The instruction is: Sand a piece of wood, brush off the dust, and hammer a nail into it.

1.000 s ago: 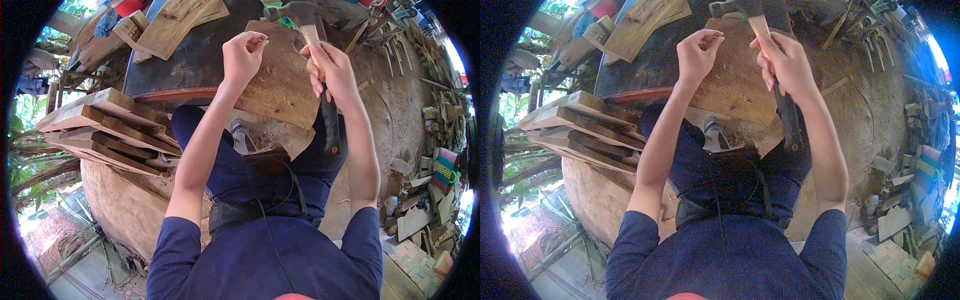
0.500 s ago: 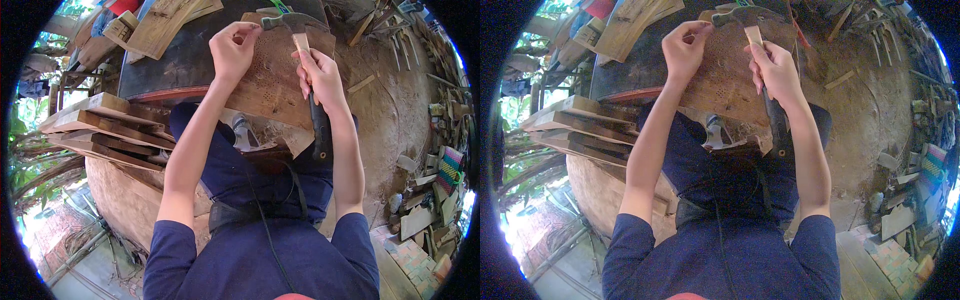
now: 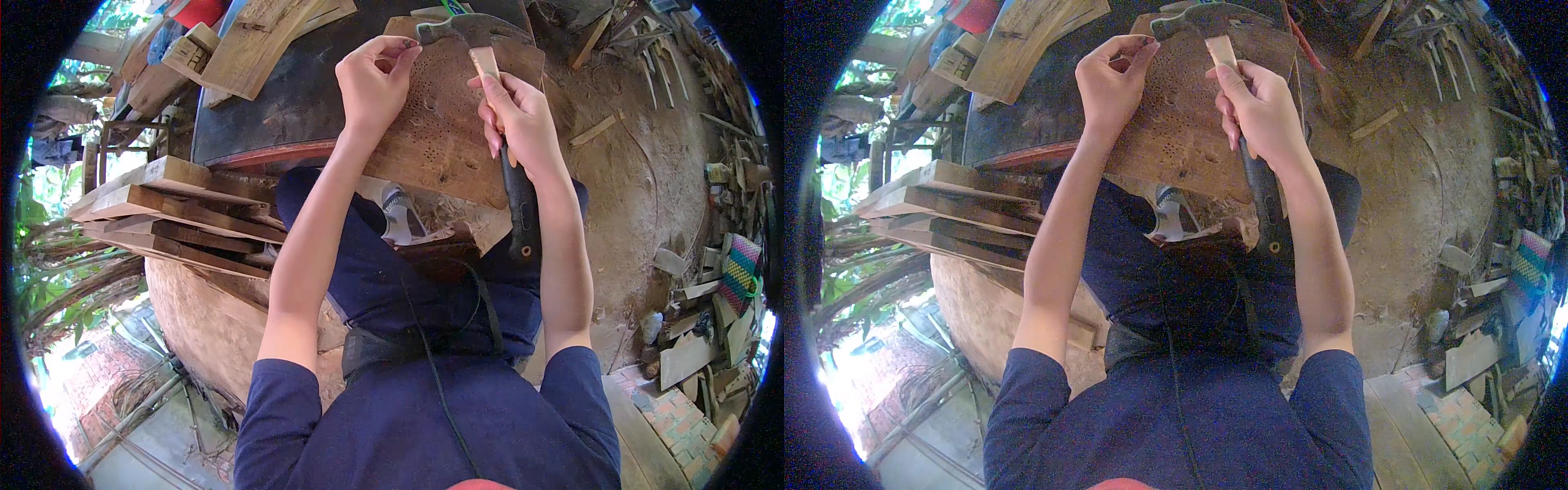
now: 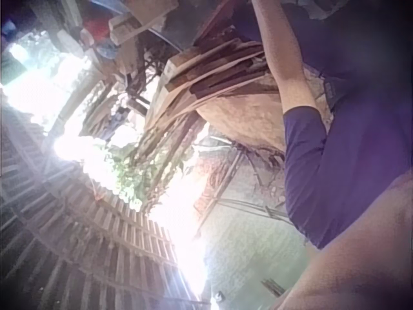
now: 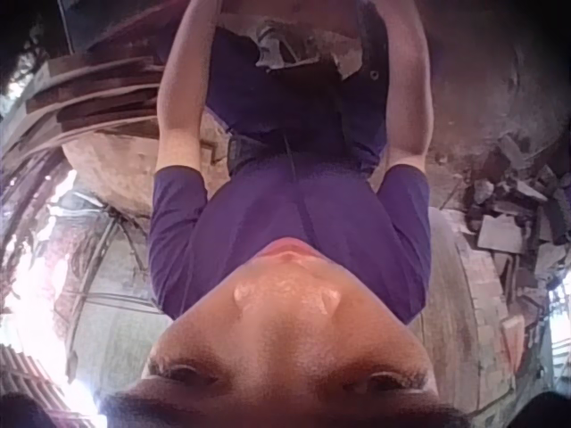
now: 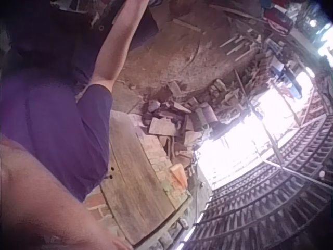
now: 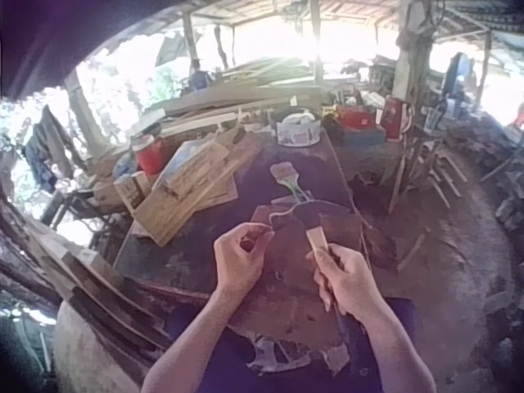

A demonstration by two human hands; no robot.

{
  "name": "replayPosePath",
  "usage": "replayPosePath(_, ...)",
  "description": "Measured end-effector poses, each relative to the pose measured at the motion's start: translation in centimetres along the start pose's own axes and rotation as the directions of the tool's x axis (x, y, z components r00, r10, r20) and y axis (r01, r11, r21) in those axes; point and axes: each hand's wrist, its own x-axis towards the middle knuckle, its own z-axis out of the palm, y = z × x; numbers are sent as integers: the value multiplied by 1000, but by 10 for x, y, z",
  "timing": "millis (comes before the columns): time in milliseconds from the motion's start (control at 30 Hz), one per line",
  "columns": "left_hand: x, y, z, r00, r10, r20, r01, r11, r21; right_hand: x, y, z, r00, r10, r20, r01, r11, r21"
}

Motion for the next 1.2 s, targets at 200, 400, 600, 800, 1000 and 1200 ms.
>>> replayPosePath(200, 0, 2, 0, 999, -43, 14, 43, 999, 12, 0, 1, 0, 1000, -8, -1, 8, 1000, 0)
replayPosePath(400, 0, -1, 0, 999, -37, 18, 37, 999, -8, 0, 0, 1, 1000, -8, -4, 8, 1000, -30)
replayPosePath(600, 0, 0, 1, 1000, 2, -8, -2, 1000, 18, 0, 1, 1, 1000, -6, -14, 6, 1000, -15)
replayPosePath(800, -1, 7, 5, 999, 29, -42, -28, 999, 23, -1, 0, -3, 999, -30, -31, 31, 1000, 1)
replayPosePath(1000, 0, -3, 2, 992, 121, -22, -119, 990, 72, 2, -30, -11, 903, -417, -102, 318, 808, -496)
replayPosePath(1200, 0, 0, 5, 984, 169, -65, -170, 985, -13, 0, -69, -6, 844, -536, 11, 373, 573, -730)
